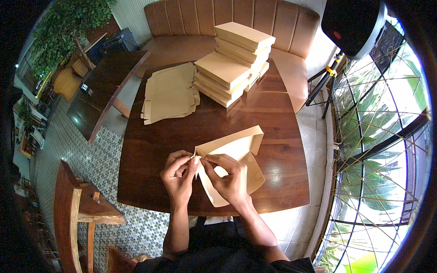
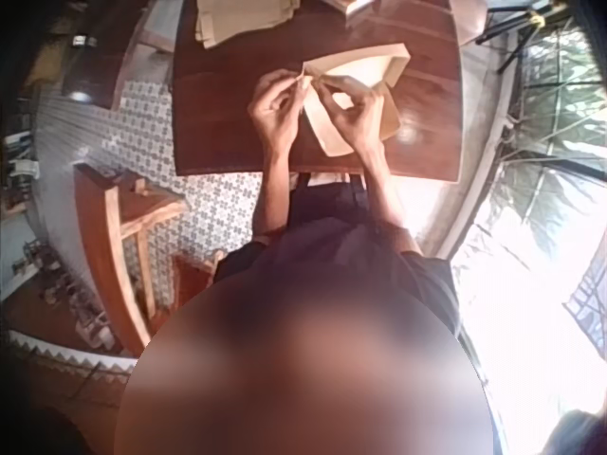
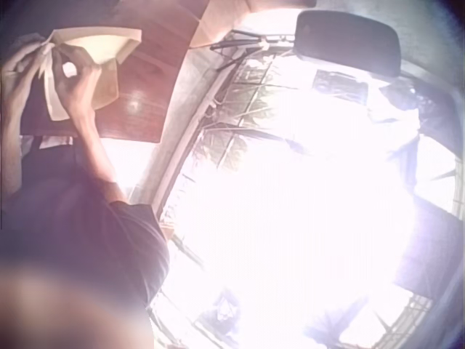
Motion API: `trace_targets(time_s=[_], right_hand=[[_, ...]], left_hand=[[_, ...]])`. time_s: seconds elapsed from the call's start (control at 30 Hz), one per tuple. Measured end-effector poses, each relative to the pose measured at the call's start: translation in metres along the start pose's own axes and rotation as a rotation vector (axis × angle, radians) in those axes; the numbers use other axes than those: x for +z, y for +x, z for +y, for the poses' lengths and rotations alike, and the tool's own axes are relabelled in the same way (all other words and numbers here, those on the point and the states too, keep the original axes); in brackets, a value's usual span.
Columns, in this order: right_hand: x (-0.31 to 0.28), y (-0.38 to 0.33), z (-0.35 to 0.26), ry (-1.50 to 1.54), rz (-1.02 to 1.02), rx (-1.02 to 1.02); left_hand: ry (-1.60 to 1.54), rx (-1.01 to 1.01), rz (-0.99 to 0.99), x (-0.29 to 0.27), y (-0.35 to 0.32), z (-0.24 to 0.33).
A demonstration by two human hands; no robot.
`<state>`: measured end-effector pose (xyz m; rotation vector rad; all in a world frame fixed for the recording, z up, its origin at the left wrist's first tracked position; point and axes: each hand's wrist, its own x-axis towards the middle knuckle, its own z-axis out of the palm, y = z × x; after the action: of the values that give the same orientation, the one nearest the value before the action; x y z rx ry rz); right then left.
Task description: The person assembles flat cardboard boxes by folding the sides and inserting tabs into slots. They handle each box one at a time, fold the flaps, and stack the completed boxes on the table.
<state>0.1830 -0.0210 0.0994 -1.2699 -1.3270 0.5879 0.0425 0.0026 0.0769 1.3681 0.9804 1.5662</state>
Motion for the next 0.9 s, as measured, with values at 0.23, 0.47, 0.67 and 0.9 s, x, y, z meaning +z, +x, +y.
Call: trace_targets(time_s=[0.23, 0.47, 0.67, 0.9], right_hand=[[0.000, 0.001, -0.002, -0.020, -0.003, 0.013], [0.002, 0.000, 0.000, -0.004, -0.005, -0.002], [-0.001, -0.003, 0.009, 0.210, -0.062, 0.080], [0.002, -0.003, 0.023, 0.593, -0.101, 0.210]], left_hand=[[0.059, 0.036, 0.037, 0.002, -0.002, 0.000], [0.179, 0.159, 0.069, 0.005, 0.002, 0.000], [0.330, 0.282, 0.039, 0.005, 0.002, 0.004], [0.380, 0.347, 0.057, 0.009, 0.002, 0.005]])
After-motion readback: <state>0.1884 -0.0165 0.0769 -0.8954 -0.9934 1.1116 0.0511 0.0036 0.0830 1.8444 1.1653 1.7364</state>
